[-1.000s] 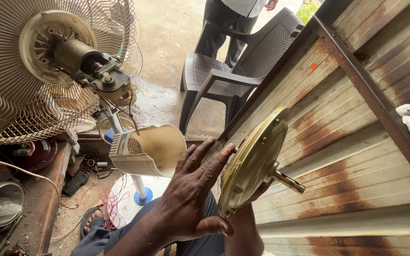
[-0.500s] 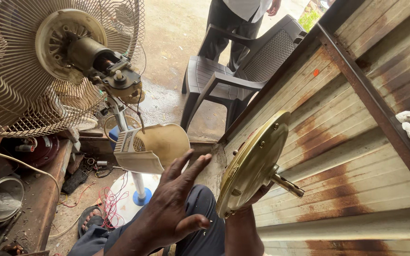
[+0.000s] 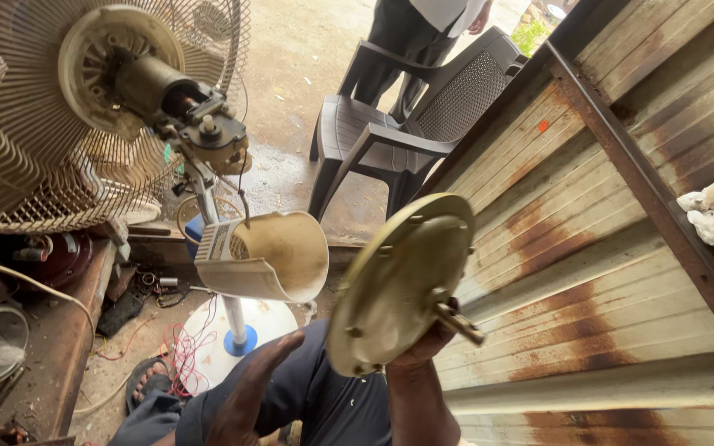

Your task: The person disassembles a circular electrical component, likely a fan capacitor, using a hammer and pliers. They remove the outer casing, inspect the internal copper windings, and then use a tool to scrape or clean the edges of the component's housing.

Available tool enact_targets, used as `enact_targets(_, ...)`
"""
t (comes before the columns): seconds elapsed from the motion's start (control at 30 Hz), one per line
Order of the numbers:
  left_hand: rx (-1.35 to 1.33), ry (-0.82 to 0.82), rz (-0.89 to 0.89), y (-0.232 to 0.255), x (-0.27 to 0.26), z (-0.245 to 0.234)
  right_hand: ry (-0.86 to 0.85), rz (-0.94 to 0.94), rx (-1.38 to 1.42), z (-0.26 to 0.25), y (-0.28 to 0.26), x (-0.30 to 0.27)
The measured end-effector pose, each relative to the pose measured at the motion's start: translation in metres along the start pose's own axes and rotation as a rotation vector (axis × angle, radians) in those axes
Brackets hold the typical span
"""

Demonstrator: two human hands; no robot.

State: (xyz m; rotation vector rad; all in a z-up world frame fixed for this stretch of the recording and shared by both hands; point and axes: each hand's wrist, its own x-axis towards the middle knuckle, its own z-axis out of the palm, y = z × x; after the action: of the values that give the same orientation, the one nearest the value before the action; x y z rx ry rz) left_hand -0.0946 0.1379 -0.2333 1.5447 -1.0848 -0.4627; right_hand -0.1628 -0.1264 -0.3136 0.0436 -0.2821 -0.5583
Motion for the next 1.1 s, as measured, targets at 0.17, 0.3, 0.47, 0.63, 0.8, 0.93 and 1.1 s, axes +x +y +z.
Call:
enact_targets(0.17, -0.240, -0.072, -0.063, -0.022, -0.028, -0.013, 0.229, 0.090, -0.073, -0.021, 0.018, -0.028)
enact_targets(0.3, -0.221, -0.053, -0.133, -0.017, -0.041, -0.037, 0.120, 0.326, -0.118, -0.001, 0.054, -0.043)
enact_targets(0.47, -0.153, 0.010, -0.266, -0.008, -0.061, -0.062, 0.159, 0.473, -0.233, -0.031, 0.085, -0.092)
enact_targets(0.63, -0.130, 0.098, -0.357, -0.022, -0.058, -0.041, -0.169, 0.436, -0.803, -0.019, 0.115, -0.136)
enact_targets(0.8, -0.174, 0.182, -0.437, -0.034, -0.045, 0.002, -0.705, 0.397, -1.280, 0.038, 0.144, -0.120)
enact_targets(0.93, -0.257, 0.221, -0.467, -0.032, -0.035, 0.032, -1.017, 0.385, -1.480, 0.023, 0.165, -0.139)
enact_targets(1.1, -0.396, 0.195, -0.457, -0.017, -0.013, 0.051, -0.690, 1.014, -1.093, 0.028, 0.164, -0.133)
